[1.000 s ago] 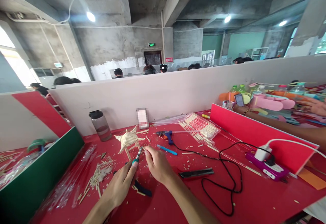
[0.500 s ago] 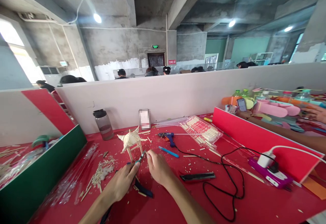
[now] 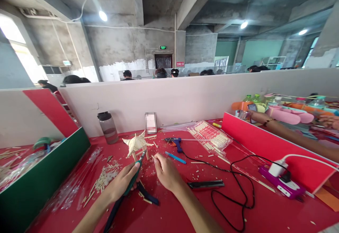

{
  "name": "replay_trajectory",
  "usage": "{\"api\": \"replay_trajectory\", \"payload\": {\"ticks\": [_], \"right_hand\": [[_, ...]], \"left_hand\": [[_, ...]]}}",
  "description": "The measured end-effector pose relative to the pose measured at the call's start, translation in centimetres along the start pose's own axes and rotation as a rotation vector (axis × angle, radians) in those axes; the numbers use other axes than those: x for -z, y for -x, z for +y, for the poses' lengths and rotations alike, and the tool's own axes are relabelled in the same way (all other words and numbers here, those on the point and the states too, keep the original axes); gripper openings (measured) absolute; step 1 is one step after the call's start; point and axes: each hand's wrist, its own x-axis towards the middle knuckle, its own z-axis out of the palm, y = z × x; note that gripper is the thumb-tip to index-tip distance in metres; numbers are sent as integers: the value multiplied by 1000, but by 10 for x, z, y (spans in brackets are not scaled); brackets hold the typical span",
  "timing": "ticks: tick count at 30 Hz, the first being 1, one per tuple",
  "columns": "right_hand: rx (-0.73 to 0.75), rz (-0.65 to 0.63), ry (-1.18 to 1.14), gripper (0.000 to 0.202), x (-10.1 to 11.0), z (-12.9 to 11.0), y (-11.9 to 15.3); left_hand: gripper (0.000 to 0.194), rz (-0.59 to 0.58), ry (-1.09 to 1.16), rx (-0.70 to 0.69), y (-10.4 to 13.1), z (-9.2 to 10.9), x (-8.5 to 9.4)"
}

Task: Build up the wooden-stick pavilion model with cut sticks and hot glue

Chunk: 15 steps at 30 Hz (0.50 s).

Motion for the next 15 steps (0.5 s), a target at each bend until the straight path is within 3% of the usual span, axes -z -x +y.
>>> {"api": "replay_trajectory", "payload": {"ticks": [6, 9, 15], "right_hand": [[4, -1, -43, 28, 3, -4, -1], [-14, 2, -67, 28, 1, -1, -1], [-85, 7, -234, 20, -5, 0, -1]], "left_hand": [[56, 5, -111, -78, 0, -1, 1], [58, 7, -152, -41, 2, 3, 7], [62, -172, -261, 42, 16, 12, 38]]}}
